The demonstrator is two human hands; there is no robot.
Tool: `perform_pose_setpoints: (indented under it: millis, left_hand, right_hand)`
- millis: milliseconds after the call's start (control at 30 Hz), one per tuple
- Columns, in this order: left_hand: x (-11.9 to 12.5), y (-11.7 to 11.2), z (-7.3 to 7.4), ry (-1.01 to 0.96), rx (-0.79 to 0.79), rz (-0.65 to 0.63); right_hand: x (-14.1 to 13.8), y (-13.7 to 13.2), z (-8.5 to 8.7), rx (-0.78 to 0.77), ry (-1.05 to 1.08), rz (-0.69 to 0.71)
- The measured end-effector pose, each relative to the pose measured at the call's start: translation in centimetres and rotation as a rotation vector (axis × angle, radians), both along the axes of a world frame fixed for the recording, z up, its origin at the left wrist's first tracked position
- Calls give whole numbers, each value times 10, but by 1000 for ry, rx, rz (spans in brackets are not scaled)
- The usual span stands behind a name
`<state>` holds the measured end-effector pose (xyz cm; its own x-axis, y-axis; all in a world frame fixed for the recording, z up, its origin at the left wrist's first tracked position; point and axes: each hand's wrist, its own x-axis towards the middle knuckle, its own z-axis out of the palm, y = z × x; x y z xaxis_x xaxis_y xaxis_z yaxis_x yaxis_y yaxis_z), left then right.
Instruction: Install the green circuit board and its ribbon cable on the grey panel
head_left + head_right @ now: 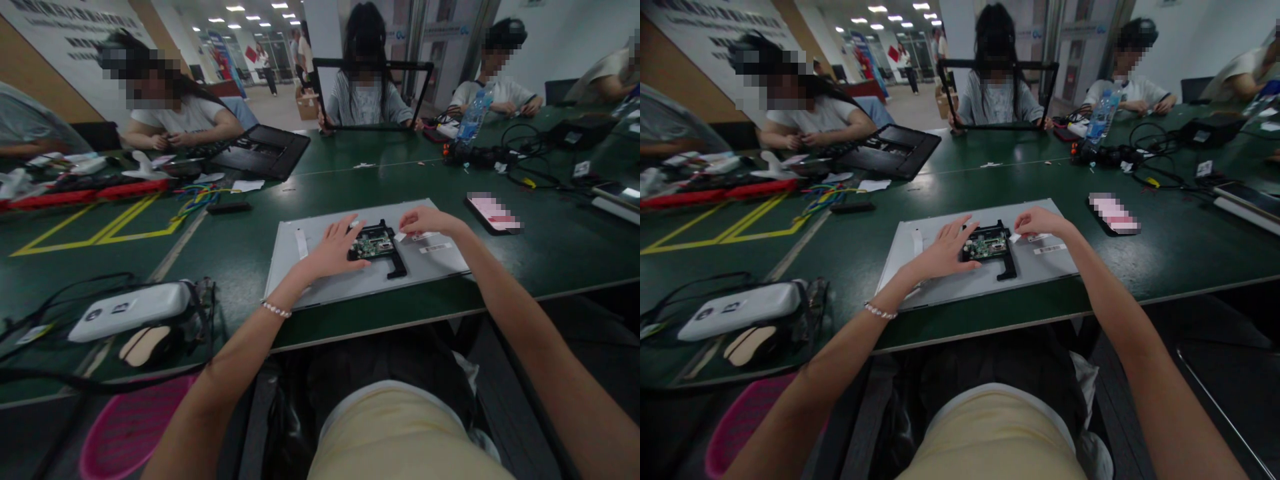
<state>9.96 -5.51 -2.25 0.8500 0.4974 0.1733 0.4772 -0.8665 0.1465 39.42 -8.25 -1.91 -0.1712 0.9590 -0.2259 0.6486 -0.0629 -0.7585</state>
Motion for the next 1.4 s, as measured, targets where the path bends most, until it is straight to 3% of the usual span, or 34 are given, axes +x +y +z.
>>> perform_pose_setpoints:
  millis: [133, 267, 500, 733, 1000, 1400]
  left_hand:
    - [23, -27, 4, 7, 96, -99]
    - [37, -38, 0, 45, 135, -127]
    - [38, -39, -7, 48, 127, -52]
    - [47, -45, -6, 58, 172, 15]
    - [53, -50, -6, 105, 268, -35]
    - [53, -49, -9, 102, 240, -19]
  right_hand:
    - [-9, 0, -1, 1, 31, 50]
    - [-6, 0, 0, 18, 40, 40]
    - [3, -1, 4, 59, 117, -13]
    - [-6, -1, 1, -11, 4, 81]
    - [-5, 0, -1, -16, -55, 102]
    - [-11, -4, 3, -9, -115, 99]
